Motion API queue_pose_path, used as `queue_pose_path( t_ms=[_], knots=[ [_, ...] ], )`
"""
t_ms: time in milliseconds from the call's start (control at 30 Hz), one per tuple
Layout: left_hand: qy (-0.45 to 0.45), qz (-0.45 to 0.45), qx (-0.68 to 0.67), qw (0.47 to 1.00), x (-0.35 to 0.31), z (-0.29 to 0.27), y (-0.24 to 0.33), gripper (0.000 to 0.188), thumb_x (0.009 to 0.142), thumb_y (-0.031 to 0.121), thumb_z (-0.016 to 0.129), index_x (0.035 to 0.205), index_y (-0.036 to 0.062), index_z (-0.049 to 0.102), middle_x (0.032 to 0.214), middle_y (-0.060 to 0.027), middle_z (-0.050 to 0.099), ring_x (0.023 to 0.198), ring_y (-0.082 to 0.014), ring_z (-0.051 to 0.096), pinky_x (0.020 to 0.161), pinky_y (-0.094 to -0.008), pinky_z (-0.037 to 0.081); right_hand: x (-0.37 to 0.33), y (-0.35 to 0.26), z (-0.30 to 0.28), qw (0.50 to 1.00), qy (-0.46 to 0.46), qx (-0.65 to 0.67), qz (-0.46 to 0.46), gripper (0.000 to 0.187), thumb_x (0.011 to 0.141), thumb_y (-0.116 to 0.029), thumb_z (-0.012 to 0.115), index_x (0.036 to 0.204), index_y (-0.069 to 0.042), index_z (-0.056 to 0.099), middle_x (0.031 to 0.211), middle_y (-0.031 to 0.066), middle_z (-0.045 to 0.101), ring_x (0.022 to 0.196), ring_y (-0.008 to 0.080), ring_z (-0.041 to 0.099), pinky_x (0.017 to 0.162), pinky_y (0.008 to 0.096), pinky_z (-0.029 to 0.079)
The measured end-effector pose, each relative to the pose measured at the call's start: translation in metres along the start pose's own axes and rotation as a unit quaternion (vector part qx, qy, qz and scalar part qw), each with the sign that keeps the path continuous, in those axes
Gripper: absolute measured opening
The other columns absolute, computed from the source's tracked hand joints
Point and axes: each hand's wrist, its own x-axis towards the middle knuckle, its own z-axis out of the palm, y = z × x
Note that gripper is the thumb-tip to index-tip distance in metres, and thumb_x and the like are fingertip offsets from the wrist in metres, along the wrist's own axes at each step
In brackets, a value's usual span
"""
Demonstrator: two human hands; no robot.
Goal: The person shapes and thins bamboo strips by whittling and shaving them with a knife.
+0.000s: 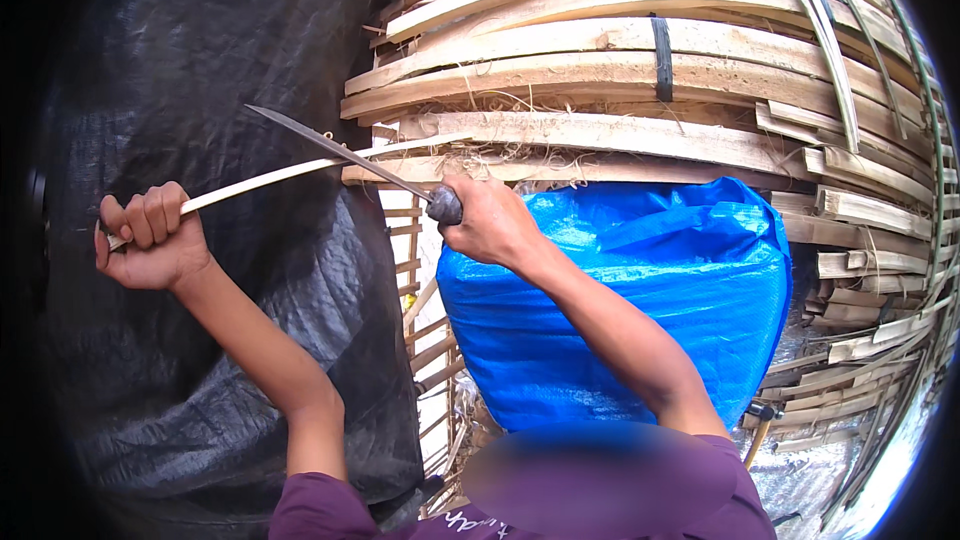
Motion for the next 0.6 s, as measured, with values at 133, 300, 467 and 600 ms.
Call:
queue_pose_path(
  t_ms=[133, 300, 467, 600],
  knots=[
    [0.009, 0.012, -0.002, 1.0, -0.009, -0.008, -0.001, 0.03, 0.088, 0.03, 0.046, 0.064, 0.017, 0.032, 0.04, 0.006, 0.024, 0.036, -0.0044, 0.01, 0.04, -0.0251, 0.012, -0.004, 0.061, 0.003, 0.999, 0.034, -0.017, 0.035, 0.016, 0.071, -0.006, 0.06, 0.087, -0.003, 0.065, 0.071, 0.0204, 0.065, 0.064, 0.0307, 0.064, 0.064, 0.0408, 0.049],
    [0.036, 0.038, 0.011, 0.999, -0.016, -0.01, -0.004, 0.032, 0.086, 0.031, 0.046, 0.062, 0.0177, 0.031, 0.039, 0.0065, 0.024, 0.035, -0.0037, 0.01, 0.04, -0.0247, 0.01, -0.007, 0.043, -0.006, 0.992, 0.043, -0.093, 0.068, 0.02, 0.072, -0.011, 0.063, 0.091, -0.006, 0.063, 0.073, 0.0219, 0.065, 0.072, 0.041, 0.065, 0.066, 0.047, 0.05],
    [0.028, 0.039, 0.013, 0.999, -0.012, 0.008, -0.006, 0.032, 0.085, 0.032, 0.047, 0.062, 0.0179, 0.031, 0.04, 0.0066, 0.024, 0.035, -0.0037, 0.01, 0.04, -0.0245, 0.01, -0.007, -0.006, -0.01, 0.996, 0.011, -0.084, 0.004, 0.021, 0.072, -0.012, 0.061, 0.093, -0.009, 0.063, 0.073, 0.0243, 0.065, 0.074, 0.0449, 0.063, 0.07, 0.0527, 0.05],
    [0.044, 0.038, 0.011, 0.998, -0.011, 0.004, -0.004, 0.033, 0.085, 0.033, 0.048, 0.062, 0.0182, 0.031, 0.04, 0.0067, 0.023, 0.035, -0.0038, 0.01, 0.04, -0.0245, 0.01, -0.005, 0.043, -0.005, 0.997, 0.007, -0.061, 0.052, 0.023, 0.072, -0.011, 0.063, 0.095, -0.008, 0.064, 0.078, 0.0228, 0.067, 0.079, 0.0424, 0.066, 0.074, 0.0505, 0.052]
  ],
)
